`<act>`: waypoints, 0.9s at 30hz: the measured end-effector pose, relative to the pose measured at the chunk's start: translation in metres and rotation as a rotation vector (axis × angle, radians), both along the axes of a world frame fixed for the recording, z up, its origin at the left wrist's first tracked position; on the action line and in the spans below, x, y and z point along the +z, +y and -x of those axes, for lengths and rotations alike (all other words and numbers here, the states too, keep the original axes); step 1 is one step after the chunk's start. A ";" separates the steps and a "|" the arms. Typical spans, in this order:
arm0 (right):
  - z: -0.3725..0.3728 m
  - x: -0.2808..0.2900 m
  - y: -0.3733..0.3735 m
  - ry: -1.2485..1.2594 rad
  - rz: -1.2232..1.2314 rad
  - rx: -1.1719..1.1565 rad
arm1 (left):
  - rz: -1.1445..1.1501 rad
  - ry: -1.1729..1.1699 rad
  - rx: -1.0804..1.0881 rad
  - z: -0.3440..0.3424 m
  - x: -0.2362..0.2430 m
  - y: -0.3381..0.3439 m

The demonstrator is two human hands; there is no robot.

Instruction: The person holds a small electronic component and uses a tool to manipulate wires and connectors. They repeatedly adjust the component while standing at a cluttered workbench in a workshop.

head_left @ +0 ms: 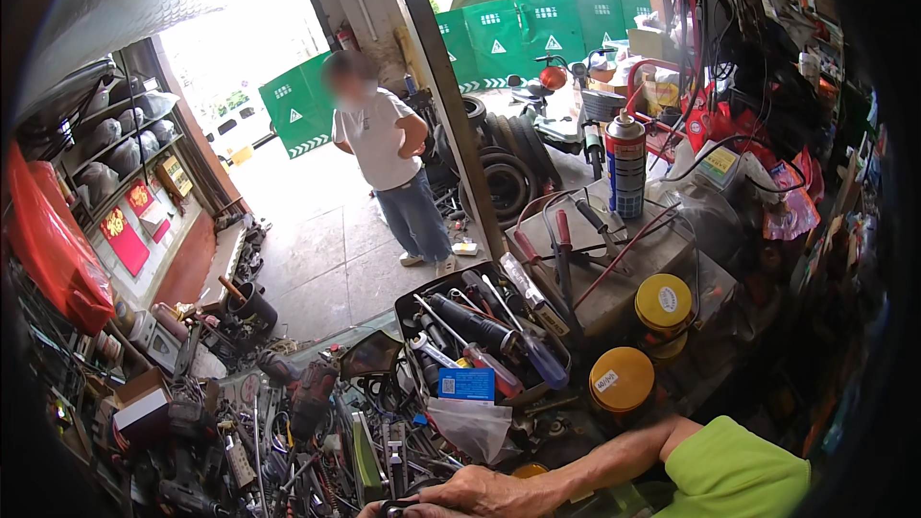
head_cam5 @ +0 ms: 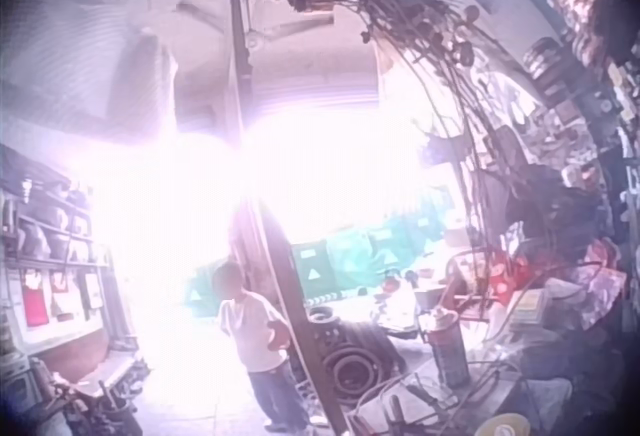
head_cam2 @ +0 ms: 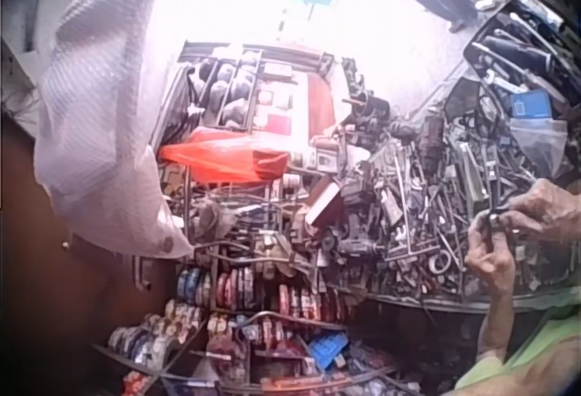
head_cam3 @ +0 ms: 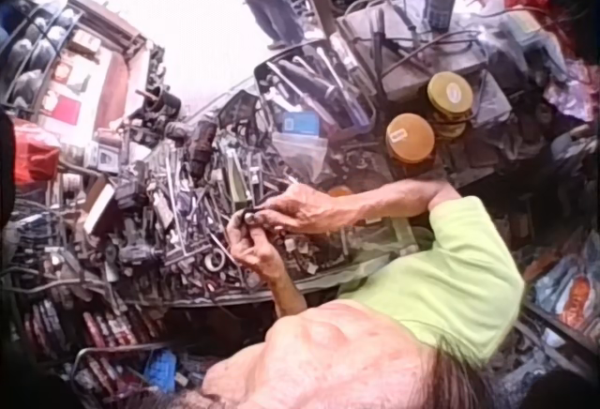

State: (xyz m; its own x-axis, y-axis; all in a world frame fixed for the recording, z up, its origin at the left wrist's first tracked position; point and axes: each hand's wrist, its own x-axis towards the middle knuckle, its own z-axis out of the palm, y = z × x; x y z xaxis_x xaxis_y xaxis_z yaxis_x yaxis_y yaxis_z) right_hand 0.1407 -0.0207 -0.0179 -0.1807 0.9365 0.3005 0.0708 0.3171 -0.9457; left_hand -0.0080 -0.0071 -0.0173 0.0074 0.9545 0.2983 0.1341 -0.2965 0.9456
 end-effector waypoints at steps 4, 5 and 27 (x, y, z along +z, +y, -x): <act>-0.009 0.000 0.003 -0.218 -0.147 -0.079 | 0.147 -0.171 0.011 0.006 -0.006 0.002; -0.010 0.003 0.003 -0.159 -0.199 -0.114 | 0.163 -0.171 0.020 0.005 -0.005 0.003; -0.032 -0.004 0.016 -0.395 -0.353 -0.219 | 0.096 0.102 -0.025 0.000 0.009 -0.003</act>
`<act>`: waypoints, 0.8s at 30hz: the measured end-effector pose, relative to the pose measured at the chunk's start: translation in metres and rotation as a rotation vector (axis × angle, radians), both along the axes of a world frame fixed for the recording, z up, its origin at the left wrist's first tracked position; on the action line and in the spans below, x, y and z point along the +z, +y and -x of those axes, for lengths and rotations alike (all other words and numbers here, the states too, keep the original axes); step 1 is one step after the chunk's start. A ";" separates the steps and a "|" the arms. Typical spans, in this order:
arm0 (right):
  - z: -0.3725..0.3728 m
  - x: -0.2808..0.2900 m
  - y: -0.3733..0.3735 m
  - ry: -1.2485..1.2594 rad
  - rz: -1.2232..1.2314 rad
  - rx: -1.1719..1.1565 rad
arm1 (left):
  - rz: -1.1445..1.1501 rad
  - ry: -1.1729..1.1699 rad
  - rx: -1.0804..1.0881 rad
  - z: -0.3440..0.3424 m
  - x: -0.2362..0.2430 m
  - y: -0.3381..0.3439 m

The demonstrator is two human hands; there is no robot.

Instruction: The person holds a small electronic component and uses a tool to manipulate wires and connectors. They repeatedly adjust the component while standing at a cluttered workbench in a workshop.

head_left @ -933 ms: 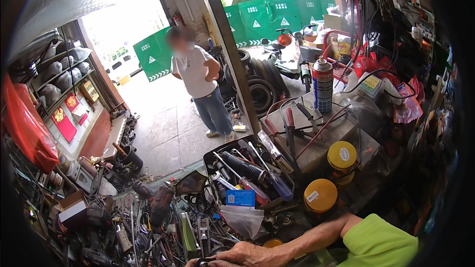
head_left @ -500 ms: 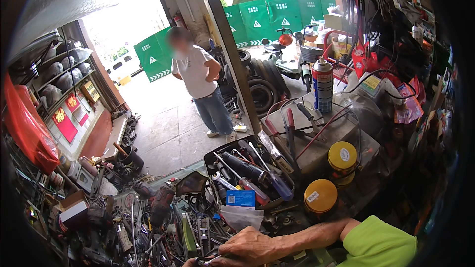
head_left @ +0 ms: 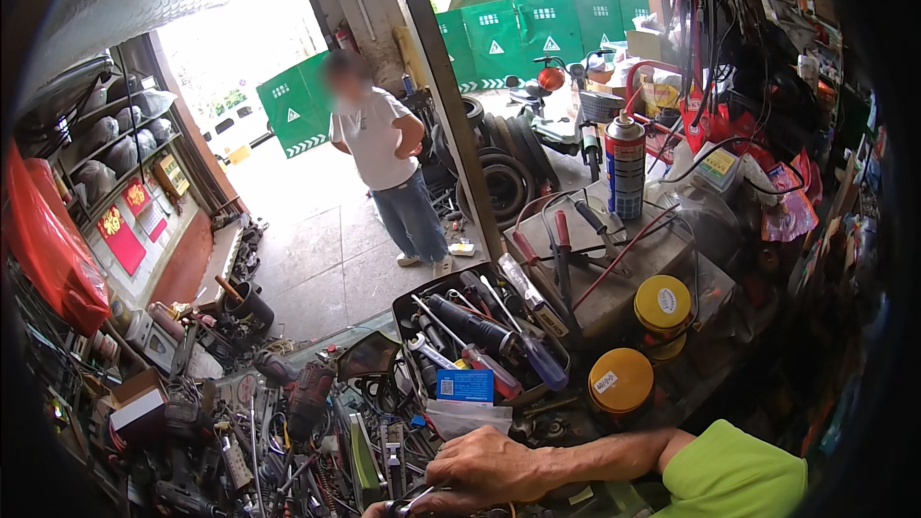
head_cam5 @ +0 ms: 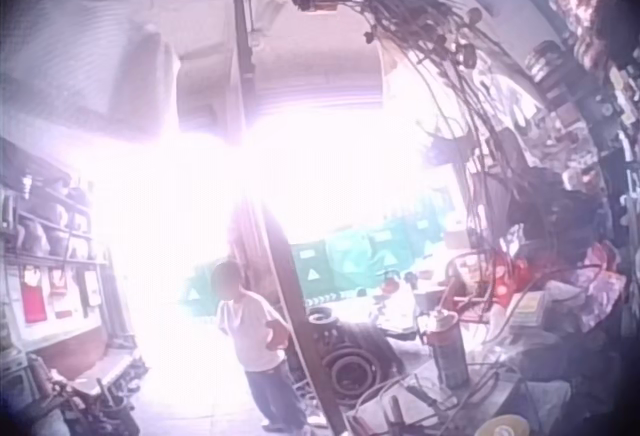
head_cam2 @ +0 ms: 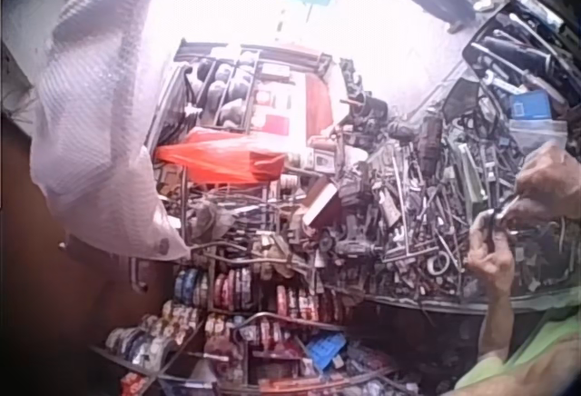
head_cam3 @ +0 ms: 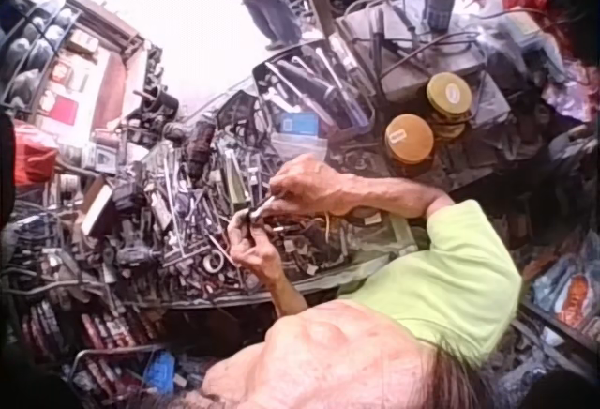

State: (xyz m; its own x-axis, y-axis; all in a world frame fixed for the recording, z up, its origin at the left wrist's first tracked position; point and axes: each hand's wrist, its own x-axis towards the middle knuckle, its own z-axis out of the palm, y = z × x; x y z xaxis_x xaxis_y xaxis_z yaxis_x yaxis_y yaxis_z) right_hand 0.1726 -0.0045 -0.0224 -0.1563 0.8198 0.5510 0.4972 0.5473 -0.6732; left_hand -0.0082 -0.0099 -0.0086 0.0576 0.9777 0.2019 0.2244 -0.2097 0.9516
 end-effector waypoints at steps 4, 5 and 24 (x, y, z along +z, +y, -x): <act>-0.004 0.015 -0.002 0.060 0.143 0.037 | -0.040 0.010 -0.012 0.000 -0.002 0.001; -0.003 0.016 -0.003 0.070 0.150 0.029 | -0.053 0.026 -0.019 0.000 -0.003 0.001; 0.025 -0.010 -0.004 0.333 0.258 0.106 | 0.053 -0.163 0.026 -0.006 0.001 0.001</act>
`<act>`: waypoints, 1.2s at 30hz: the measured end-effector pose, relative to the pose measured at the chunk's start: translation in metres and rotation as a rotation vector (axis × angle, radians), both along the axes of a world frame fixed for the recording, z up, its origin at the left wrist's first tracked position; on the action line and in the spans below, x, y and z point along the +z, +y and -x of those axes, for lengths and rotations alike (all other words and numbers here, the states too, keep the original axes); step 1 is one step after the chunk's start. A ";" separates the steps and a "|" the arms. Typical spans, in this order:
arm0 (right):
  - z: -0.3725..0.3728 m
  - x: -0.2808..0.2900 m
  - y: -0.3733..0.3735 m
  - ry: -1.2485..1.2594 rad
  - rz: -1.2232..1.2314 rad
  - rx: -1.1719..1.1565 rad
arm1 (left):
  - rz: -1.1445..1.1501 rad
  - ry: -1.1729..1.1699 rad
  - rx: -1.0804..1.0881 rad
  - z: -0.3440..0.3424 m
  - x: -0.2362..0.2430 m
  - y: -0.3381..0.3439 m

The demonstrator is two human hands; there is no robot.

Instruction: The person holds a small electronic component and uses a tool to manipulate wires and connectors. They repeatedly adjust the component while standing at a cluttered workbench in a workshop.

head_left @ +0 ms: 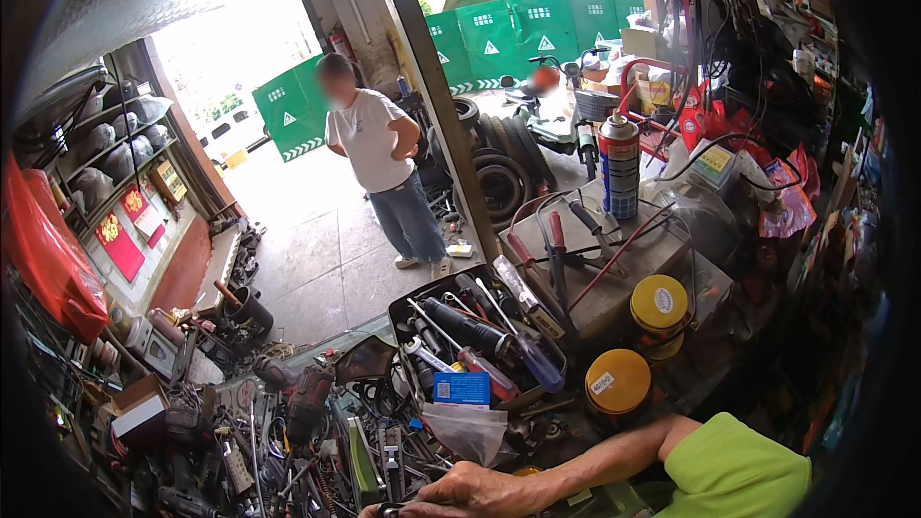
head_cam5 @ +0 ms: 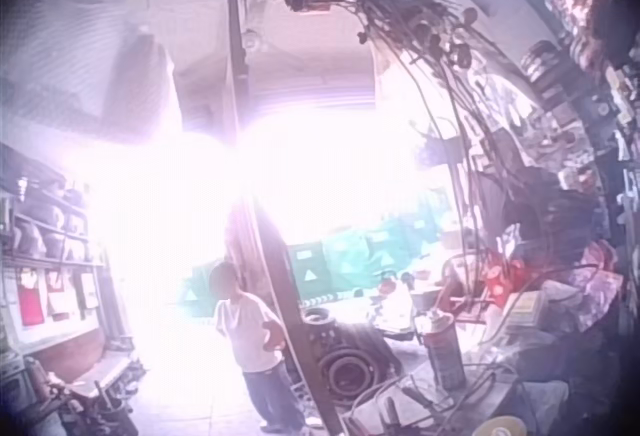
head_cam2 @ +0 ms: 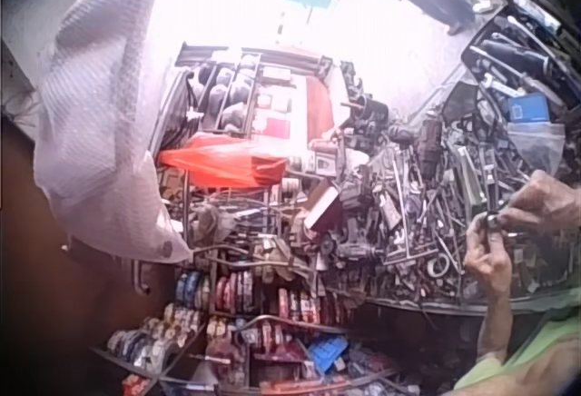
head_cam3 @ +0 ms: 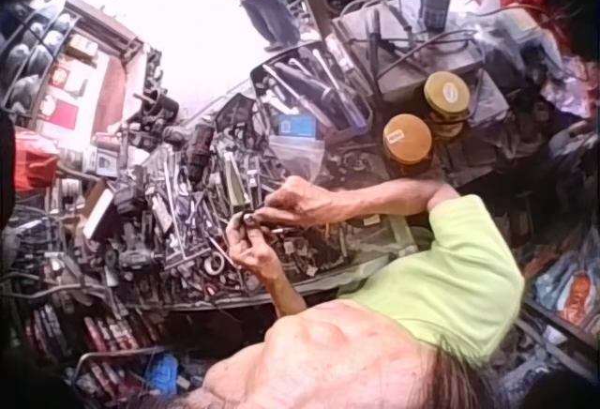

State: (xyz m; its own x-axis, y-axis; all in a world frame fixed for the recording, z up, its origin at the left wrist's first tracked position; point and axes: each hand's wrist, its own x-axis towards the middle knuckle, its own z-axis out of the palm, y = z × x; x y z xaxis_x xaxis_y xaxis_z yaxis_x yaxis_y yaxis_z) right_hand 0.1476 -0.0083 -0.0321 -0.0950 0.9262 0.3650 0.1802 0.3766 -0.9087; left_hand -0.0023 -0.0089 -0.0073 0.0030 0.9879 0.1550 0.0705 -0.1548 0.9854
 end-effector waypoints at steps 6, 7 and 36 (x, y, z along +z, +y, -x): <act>0.018 -0.001 -0.009 0.398 0.289 0.129 | 0.016 -0.004 0.049 -0.003 -0.001 -0.001; 0.019 -0.001 -0.009 0.430 0.324 0.161 | 0.024 -0.003 0.042 -0.002 0.000 -0.002; -0.027 0.018 0.003 -0.412 -0.168 -0.037 | 0.022 0.048 -0.022 0.004 -0.006 0.001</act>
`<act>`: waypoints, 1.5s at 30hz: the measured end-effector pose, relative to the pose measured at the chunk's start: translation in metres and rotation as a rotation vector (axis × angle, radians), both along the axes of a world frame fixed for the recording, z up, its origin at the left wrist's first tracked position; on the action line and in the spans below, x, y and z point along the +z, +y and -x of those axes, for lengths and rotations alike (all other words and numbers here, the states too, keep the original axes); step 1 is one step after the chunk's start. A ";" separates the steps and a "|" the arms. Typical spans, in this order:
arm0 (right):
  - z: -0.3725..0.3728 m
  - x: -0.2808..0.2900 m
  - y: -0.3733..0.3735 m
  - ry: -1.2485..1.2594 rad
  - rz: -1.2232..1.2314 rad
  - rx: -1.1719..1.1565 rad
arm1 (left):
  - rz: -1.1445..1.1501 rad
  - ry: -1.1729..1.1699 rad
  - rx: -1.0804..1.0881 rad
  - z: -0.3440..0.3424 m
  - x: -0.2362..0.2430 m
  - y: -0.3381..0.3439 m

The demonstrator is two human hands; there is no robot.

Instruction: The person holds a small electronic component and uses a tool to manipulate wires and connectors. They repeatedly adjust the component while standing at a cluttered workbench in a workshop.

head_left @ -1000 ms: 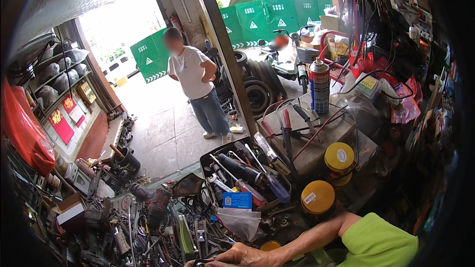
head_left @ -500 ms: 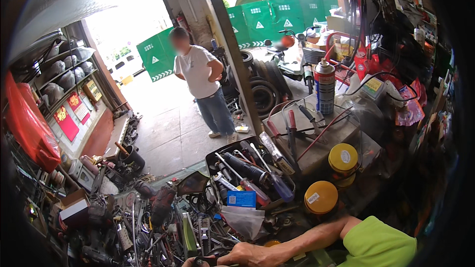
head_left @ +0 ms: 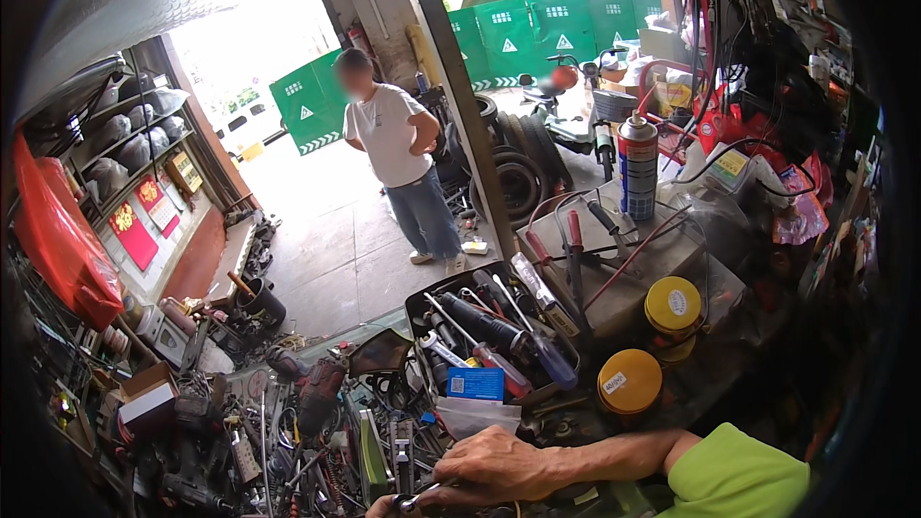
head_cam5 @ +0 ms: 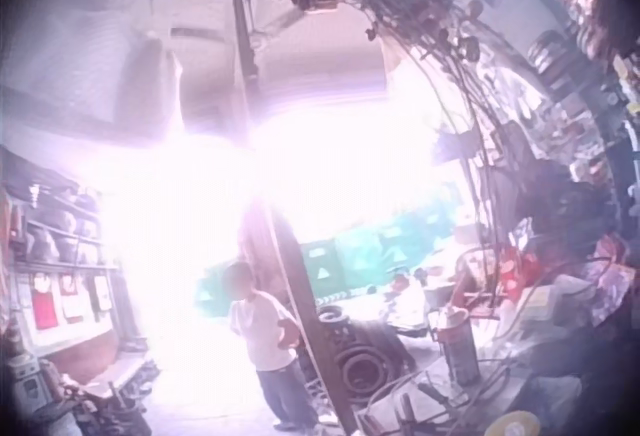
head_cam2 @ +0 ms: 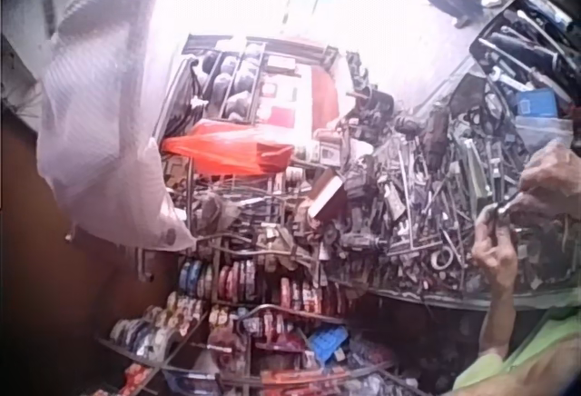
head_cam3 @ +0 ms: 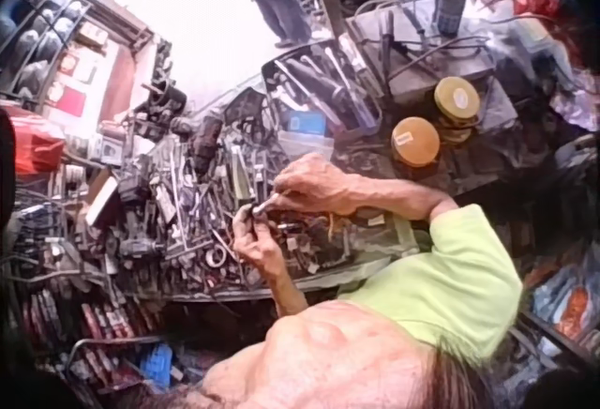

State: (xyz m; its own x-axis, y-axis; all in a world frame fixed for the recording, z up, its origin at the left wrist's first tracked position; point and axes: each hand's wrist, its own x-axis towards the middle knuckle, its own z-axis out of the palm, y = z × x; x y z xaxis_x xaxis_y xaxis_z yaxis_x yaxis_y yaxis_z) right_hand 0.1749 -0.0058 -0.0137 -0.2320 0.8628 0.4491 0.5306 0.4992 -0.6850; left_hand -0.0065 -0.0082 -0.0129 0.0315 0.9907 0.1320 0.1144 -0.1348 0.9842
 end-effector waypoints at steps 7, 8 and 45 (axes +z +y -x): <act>0.009 -0.026 0.003 0.166 0.128 0.047 | -0.001 0.008 0.024 -0.007 0.009 -0.003; 0.012 -0.029 0.004 0.205 0.217 0.093 | -0.017 -0.001 0.031 -0.006 0.006 -0.002; 0.010 -0.009 0.003 0.142 -0.138 -0.061 | -0.122 0.072 -0.054 0.006 0.001 0.004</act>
State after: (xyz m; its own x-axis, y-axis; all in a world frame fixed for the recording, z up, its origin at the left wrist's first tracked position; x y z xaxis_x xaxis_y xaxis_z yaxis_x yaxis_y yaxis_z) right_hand 0.1649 -0.0028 -0.0226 -0.1069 0.8013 0.5887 0.4662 0.5634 -0.6821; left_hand -0.0121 -0.0044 -0.0120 0.0980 0.9642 0.2466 0.1731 -0.2605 0.9498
